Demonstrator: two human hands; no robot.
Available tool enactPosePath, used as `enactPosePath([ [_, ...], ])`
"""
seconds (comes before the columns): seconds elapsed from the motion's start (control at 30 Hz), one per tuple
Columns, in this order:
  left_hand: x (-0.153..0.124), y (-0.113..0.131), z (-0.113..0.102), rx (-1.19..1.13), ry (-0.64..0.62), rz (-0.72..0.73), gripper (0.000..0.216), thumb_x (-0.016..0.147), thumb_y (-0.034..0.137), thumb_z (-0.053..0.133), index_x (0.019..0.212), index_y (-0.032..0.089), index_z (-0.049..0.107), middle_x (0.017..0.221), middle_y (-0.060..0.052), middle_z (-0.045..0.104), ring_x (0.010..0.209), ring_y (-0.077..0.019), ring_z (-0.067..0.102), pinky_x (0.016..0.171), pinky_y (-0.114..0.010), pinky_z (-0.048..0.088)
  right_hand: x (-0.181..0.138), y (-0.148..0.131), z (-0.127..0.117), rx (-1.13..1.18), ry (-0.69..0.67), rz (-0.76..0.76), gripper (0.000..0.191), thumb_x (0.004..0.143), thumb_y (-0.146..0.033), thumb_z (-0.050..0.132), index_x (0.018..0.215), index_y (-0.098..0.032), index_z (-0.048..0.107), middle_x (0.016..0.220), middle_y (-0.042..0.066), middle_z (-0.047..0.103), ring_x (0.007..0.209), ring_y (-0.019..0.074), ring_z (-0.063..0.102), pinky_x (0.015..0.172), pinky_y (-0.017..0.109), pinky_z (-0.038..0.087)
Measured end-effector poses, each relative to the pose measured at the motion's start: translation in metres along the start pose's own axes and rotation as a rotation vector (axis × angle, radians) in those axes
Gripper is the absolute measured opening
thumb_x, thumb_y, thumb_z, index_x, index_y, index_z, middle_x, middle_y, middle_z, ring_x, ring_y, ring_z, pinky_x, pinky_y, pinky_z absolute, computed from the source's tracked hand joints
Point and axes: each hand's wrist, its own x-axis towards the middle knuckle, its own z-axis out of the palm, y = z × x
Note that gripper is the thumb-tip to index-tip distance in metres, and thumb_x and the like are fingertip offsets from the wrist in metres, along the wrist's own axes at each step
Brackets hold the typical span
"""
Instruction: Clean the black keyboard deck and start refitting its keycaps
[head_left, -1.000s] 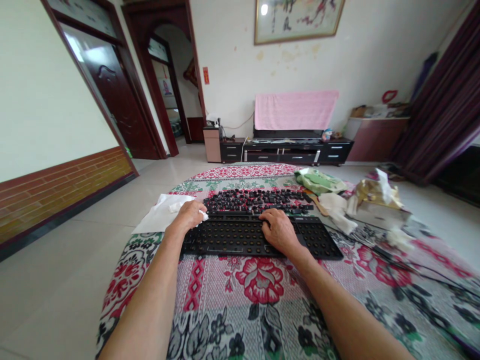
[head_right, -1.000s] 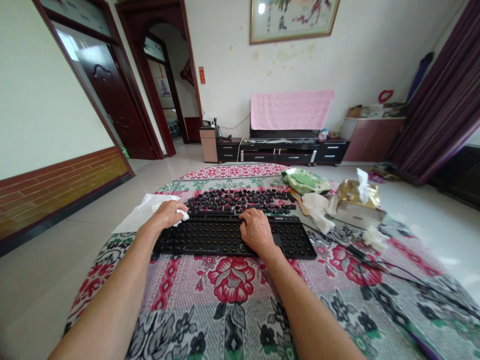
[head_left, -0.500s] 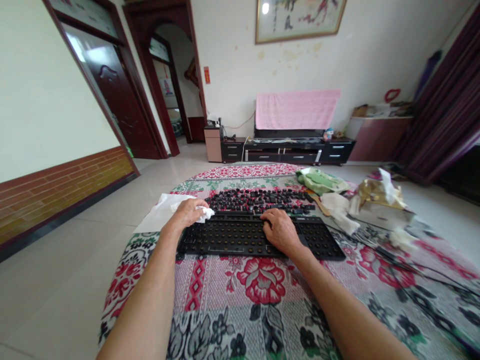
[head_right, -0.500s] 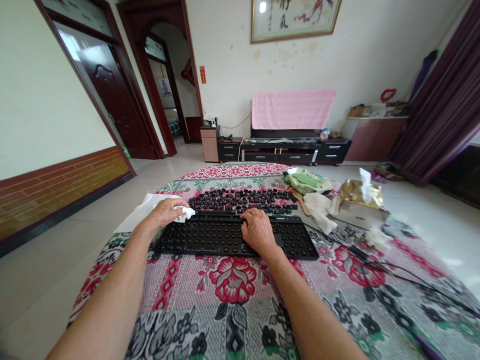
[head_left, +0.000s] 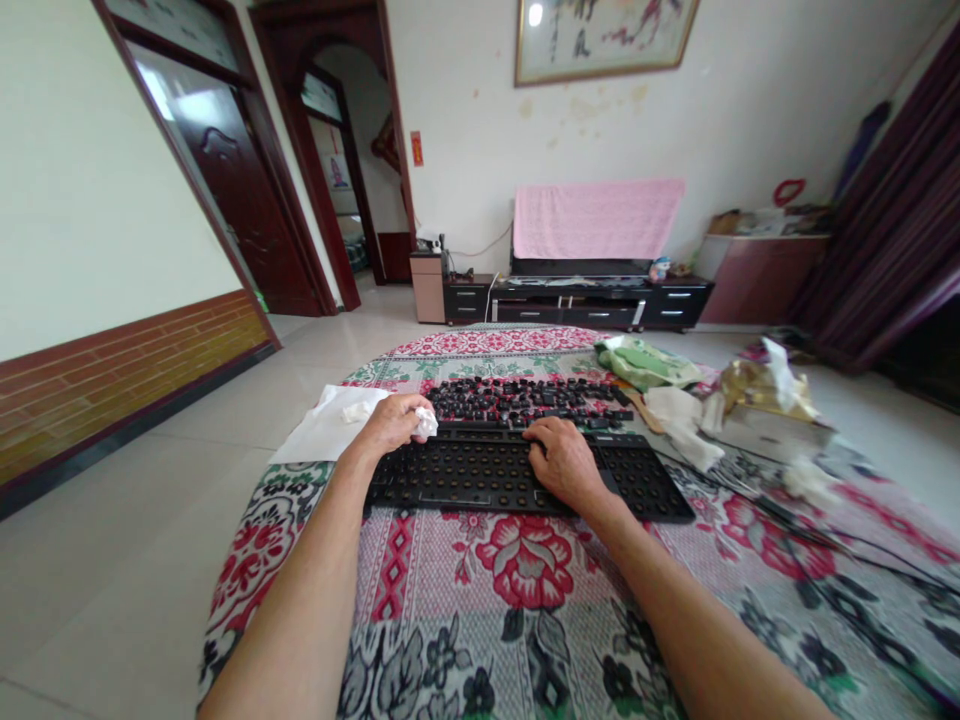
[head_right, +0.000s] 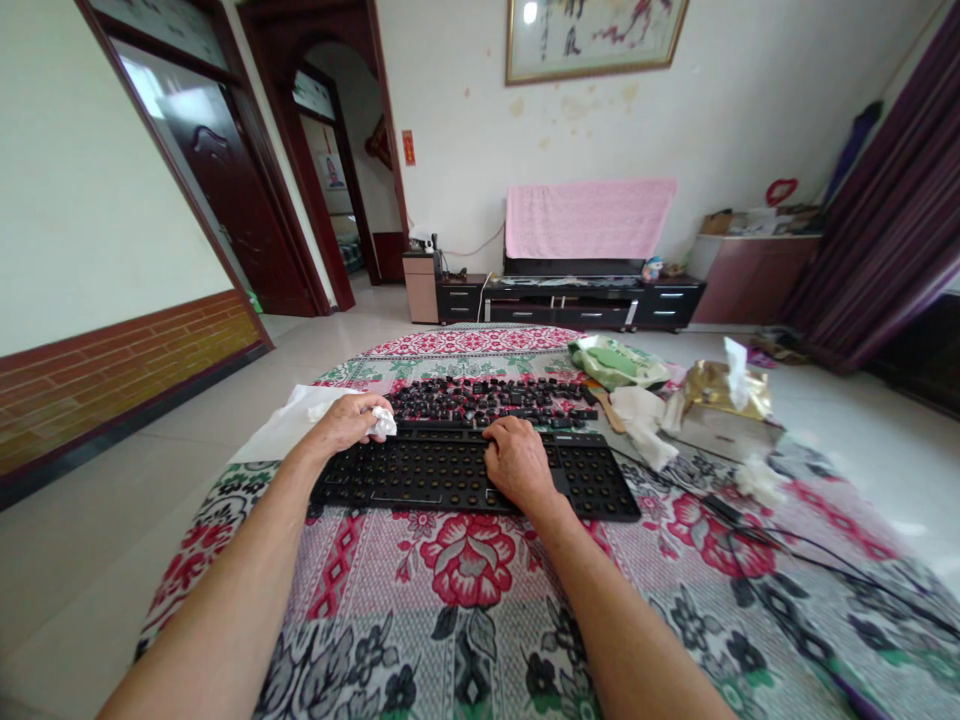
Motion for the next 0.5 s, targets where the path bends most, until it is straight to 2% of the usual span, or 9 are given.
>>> enactPosePath([
  [0.13,0.001,-0.003,0.001,-0.051,0.014,0.046,0.026,0.066,0.013,0.042,0.076,0.016,0.066,0.056,0.0,0.063,0.054,-0.0114,0.059,0.052,-0.019,0.042,-0.001,0.001,0.001,-0.006,0.001,0.004,0.022,0.075,-0.012,0.049,0.087,-0.016,0.066,0.096,0.007,0.062,0.091,0.0196,0.052,0.087,0.031,0.038],
  [0.23,0.002,-0.003,-0.002,-0.076,0.009,0.052,0.027,0.067,0.017,0.043,0.08,0.015,0.067,0.063,-0.001,0.066,0.06,-0.0126,0.06,0.057,-0.021,0.045,-0.001,0.002,0.002,-0.009,0.0,0.005,0.022,0.075,-0.012,0.049,0.088,-0.016,0.066,0.097,0.007,0.062,0.091,0.0197,0.052,0.087,0.031,0.038],
  [0.33,0.001,-0.003,-0.008,-0.054,-0.005,0.038,0.029,0.071,0.027,0.047,0.088,0.016,0.069,0.075,-0.002,0.069,0.071,-0.0156,0.062,0.064,-0.024,0.046,-0.002,0.002,0.002,-0.01,0.002,0.004,0.021,0.075,-0.012,0.049,0.087,-0.016,0.066,0.097,0.007,0.061,0.091,0.0198,0.052,0.087,0.031,0.038],
  [0.4,0.0,-0.002,-0.011,0.008,0.036,0.027,0.03,0.071,0.032,0.051,0.089,0.017,0.07,0.08,-0.002,0.07,0.078,-0.0176,0.062,0.069,-0.026,0.047,-0.002,0.002,0.002,-0.01,0.002,0.004,0.021,0.075,-0.012,0.049,0.088,-0.016,0.066,0.097,0.007,0.061,0.091,0.0198,0.052,0.087,0.031,0.038],
  [0.5,-0.001,0.002,-0.01,0.125,0.122,0.017,0.025,0.069,0.026,0.055,0.087,0.018,0.071,0.086,-0.002,0.07,0.081,-0.018,0.062,0.077,-0.027,0.045,-0.001,0.001,0.001,-0.009,0.001,0.005,0.021,0.075,-0.012,0.049,0.087,-0.016,0.066,0.097,0.008,0.062,0.091,0.0199,0.052,0.087,0.032,0.038],
])
